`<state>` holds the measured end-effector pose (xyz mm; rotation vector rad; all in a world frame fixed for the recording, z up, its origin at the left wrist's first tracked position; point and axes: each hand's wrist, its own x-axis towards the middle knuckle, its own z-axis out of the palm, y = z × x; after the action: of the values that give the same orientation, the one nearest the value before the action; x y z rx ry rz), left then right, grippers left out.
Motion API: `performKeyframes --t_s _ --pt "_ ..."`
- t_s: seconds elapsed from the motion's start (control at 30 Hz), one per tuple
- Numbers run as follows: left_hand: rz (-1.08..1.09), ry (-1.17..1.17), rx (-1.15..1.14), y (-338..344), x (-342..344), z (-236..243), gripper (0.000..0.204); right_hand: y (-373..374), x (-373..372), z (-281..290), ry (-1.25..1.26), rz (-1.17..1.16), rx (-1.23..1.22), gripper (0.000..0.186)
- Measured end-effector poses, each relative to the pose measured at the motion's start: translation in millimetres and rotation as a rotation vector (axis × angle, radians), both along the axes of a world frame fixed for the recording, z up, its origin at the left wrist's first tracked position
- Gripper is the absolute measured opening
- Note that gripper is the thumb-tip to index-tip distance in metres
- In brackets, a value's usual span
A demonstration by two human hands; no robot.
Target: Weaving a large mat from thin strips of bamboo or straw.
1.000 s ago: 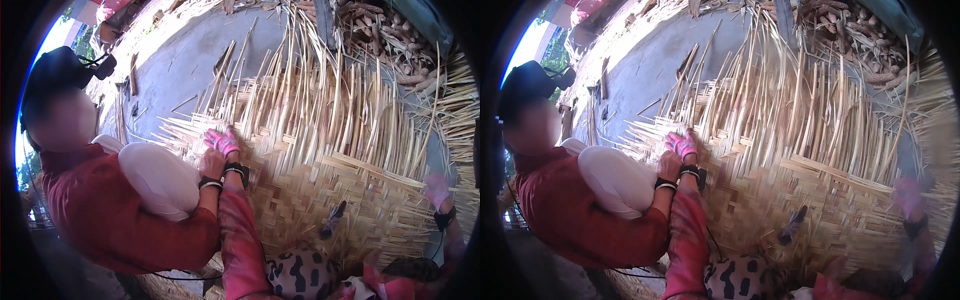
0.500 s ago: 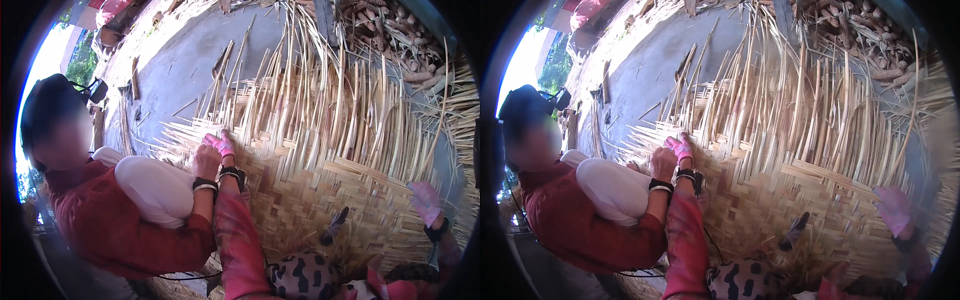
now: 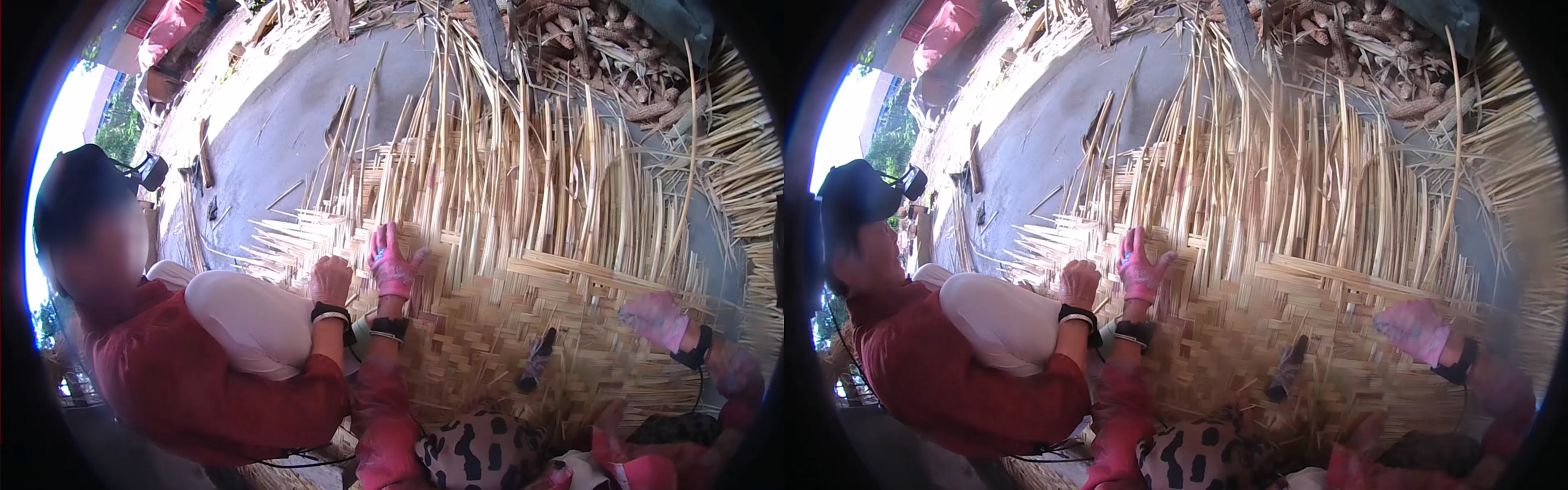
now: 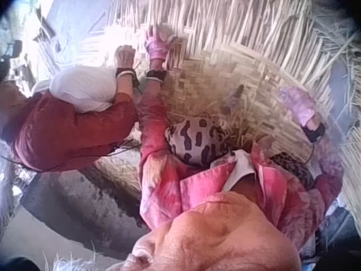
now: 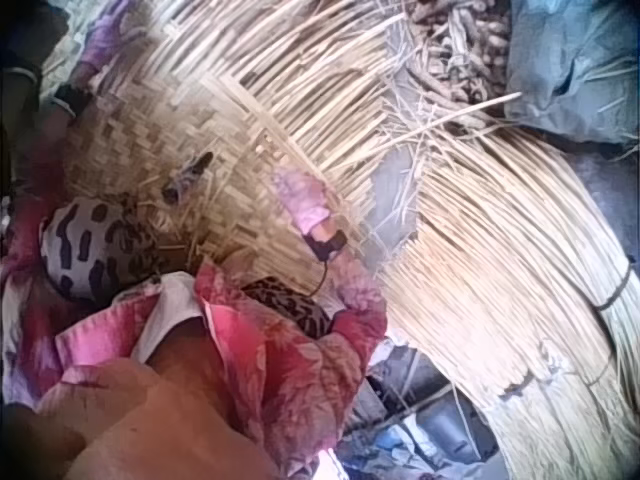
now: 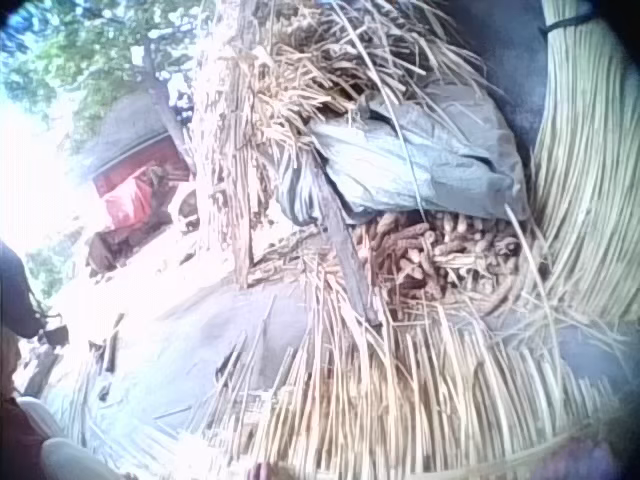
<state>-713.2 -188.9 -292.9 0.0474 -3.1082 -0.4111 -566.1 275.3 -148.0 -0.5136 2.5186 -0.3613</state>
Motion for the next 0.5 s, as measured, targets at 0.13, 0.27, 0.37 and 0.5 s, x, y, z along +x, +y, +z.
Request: performKeyframes --t_s 0.13,0.27,0.37,0.5 --pt "0.137 0.221 -0.121 -33 -36 -2 0.103 15 21 -15 0.066 -0.106 -0.142 0.011" --pt "0.211 0.080 -0.105 -61 -53 -18 0.098 11 19 -12 -0.022 -0.034 -0.032 0.010" --pt "0.252 -0.056 -0.169 -51 -52 -8 0.092 12 25 -12 0.047 -0.116 -0.182 0.011" --pt "0.232 -0.005 -0.274 -67 -36 -17 0.086 1 16 -12 -0.023 -0.153 -0.206 0.011"
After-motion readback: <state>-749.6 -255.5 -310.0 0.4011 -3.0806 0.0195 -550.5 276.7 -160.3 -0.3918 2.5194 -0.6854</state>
